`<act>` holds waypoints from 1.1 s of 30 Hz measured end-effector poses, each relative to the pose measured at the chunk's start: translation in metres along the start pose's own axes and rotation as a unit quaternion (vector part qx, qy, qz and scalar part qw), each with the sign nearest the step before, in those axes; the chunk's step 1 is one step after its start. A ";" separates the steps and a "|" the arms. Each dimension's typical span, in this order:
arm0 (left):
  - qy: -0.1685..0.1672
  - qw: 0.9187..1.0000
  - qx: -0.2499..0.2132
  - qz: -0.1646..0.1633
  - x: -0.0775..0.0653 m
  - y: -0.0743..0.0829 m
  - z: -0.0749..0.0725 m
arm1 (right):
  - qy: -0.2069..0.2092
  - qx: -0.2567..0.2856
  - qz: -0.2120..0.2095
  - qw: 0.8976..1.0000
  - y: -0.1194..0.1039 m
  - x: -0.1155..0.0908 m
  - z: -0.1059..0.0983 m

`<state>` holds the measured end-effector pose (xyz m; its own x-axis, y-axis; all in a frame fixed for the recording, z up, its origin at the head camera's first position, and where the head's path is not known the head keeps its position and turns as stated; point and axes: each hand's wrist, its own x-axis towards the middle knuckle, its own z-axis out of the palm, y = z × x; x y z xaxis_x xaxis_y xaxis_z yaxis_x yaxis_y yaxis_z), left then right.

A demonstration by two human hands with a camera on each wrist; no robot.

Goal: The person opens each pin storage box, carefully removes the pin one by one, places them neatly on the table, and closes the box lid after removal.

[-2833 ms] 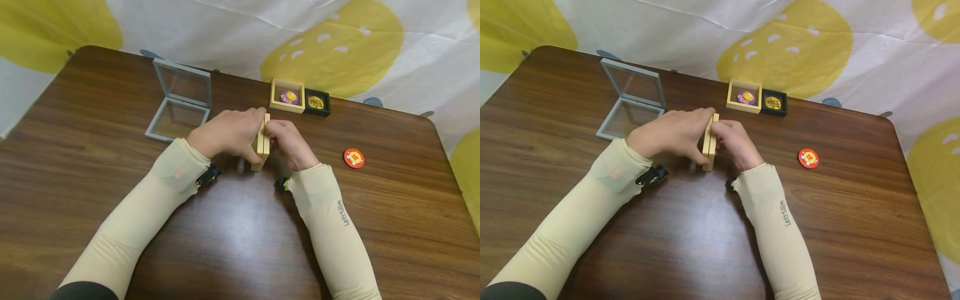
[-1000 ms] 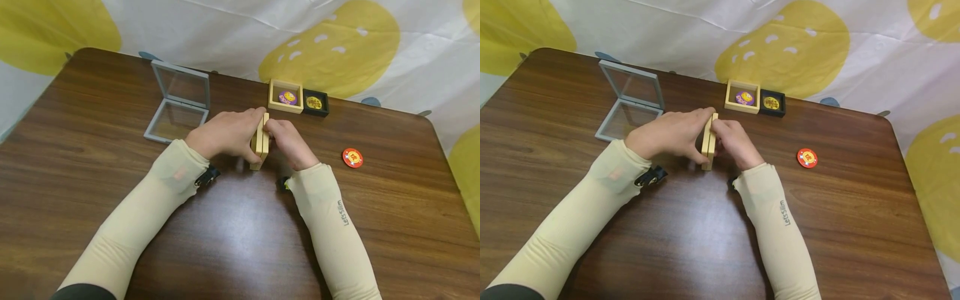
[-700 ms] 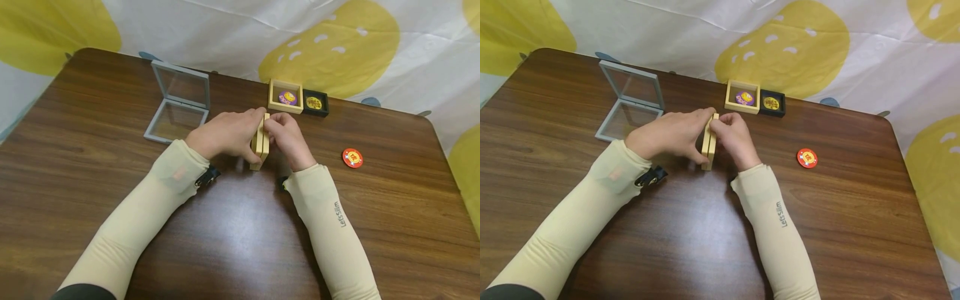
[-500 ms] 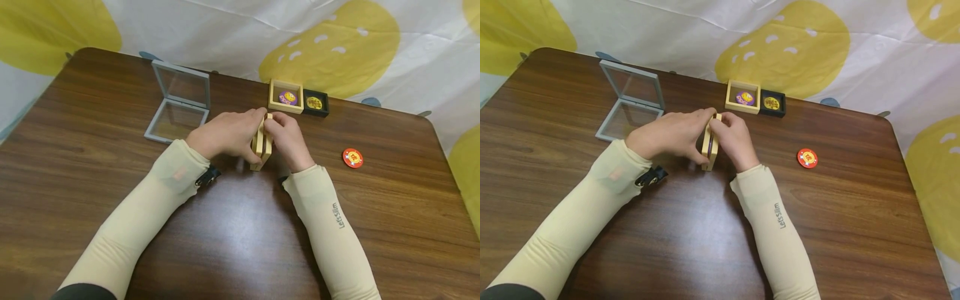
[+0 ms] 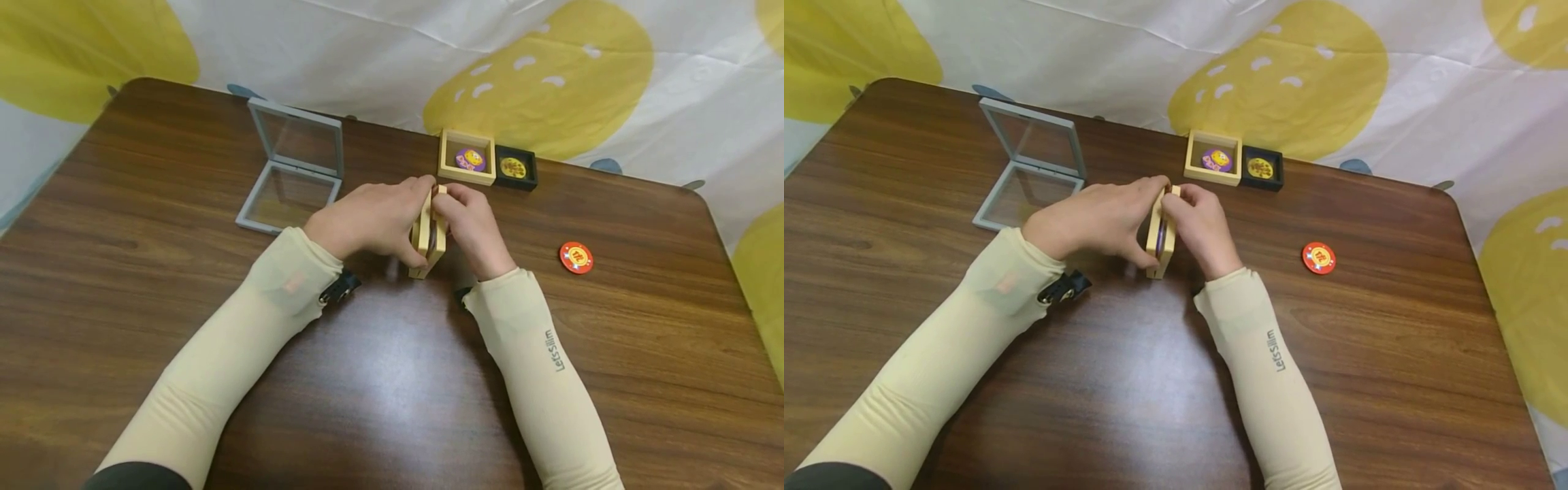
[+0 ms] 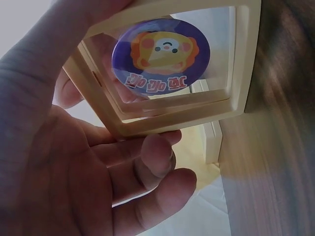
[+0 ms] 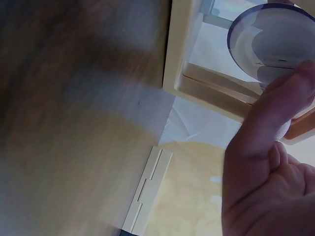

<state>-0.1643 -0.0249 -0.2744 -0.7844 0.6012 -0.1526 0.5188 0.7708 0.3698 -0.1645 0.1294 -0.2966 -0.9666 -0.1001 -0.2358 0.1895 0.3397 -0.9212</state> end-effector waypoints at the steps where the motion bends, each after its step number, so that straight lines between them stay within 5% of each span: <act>1: -0.001 1.000 -0.002 0.000 0.000 0.000 0.000 | 0.000 0.001 0.002 1.000 0.000 0.000 0.000; 19: -0.012 1.000 -0.024 -0.013 0.003 -0.001 0.003 | 0.009 0.014 -0.010 1.000 0.001 0.000 -0.003; 33: -0.058 0.994 -0.077 -0.051 0.004 -0.002 0.008 | 0.015 0.020 -0.020 0.999 0.003 0.001 -0.004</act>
<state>-0.1661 -0.0225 -0.2836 -0.7811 0.5488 -0.2977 0.3740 0.7931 0.4807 -0.1657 0.1344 -0.2981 -0.9782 -0.0841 -0.1901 0.1572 0.2988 -0.9413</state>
